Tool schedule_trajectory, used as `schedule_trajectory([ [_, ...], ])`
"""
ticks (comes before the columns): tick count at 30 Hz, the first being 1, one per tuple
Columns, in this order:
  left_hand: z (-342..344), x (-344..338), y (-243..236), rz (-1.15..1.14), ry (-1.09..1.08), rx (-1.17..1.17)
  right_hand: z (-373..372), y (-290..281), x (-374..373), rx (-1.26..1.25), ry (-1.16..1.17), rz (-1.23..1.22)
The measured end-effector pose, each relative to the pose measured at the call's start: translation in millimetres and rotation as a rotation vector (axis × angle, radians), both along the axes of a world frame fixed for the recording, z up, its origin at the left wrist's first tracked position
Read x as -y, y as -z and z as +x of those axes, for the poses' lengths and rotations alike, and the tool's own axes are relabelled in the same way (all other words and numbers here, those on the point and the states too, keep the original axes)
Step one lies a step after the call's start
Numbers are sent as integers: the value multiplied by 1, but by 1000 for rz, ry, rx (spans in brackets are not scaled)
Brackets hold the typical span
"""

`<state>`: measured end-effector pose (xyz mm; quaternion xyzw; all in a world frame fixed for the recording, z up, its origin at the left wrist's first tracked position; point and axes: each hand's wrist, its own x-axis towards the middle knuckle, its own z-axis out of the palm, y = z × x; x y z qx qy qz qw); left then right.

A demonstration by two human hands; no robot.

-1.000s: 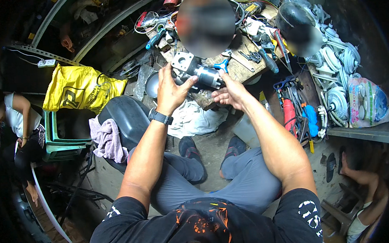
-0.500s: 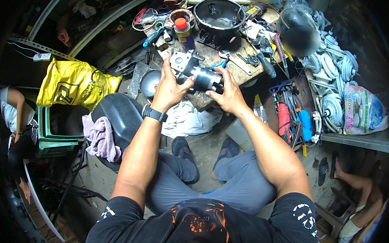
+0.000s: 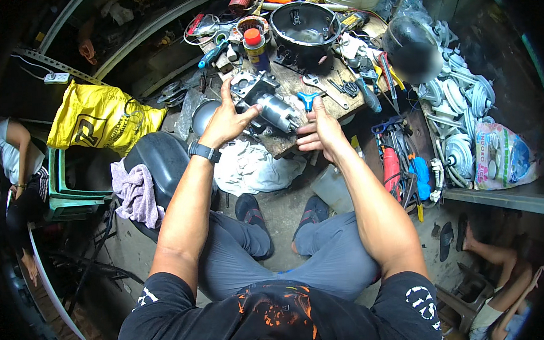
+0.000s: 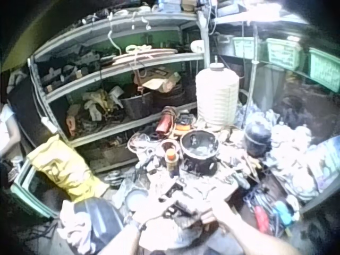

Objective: The person cleans a starter motor with a cloth and a small tool, then handles various components of the motor by hand while seated at a workbench.

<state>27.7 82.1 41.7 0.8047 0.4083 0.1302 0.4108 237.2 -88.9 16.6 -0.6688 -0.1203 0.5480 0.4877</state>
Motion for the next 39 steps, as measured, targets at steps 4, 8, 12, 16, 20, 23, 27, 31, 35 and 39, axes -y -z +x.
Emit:
schedule_trajectory([
  [4, 1, -5, -1, -23, -28, 41, -11, 6, 7, 747, -174, 169],
  [8, -3, 5, -2, -62, -7, 41, -39, 1, 4, 956, -212, 383],
  [12, -8, 30, -5, -48, 52, 51, -59, -1, 23, 981, -181, 362],
  [16, -6, 44, -11, -46, 74, 31, -76, 10, 40, 1149, -53, 354],
  [20, -4, 45, -10, 31, 95, 66, -85, 15, 47, 1091, 53, 413],
  [23, -6, 42, -6, 50, 92, 61, -46, 19, 50, -658, 338, 52],
  [27, -5, 43, -5, 72, 107, 62, -61, 32, 68, 83, 173, 23],
  [31, -6, 45, 0, 131, 139, 86, -85, 33, 62, 535, 165, 365],
  [35, -6, 45, 3, 181, 131, 85, -92, 23, 55, 1037, 14, 377],
  [39, -4, 43, 1, 159, 132, 82, -89, 23, 50, 1202, 34, 478],
])
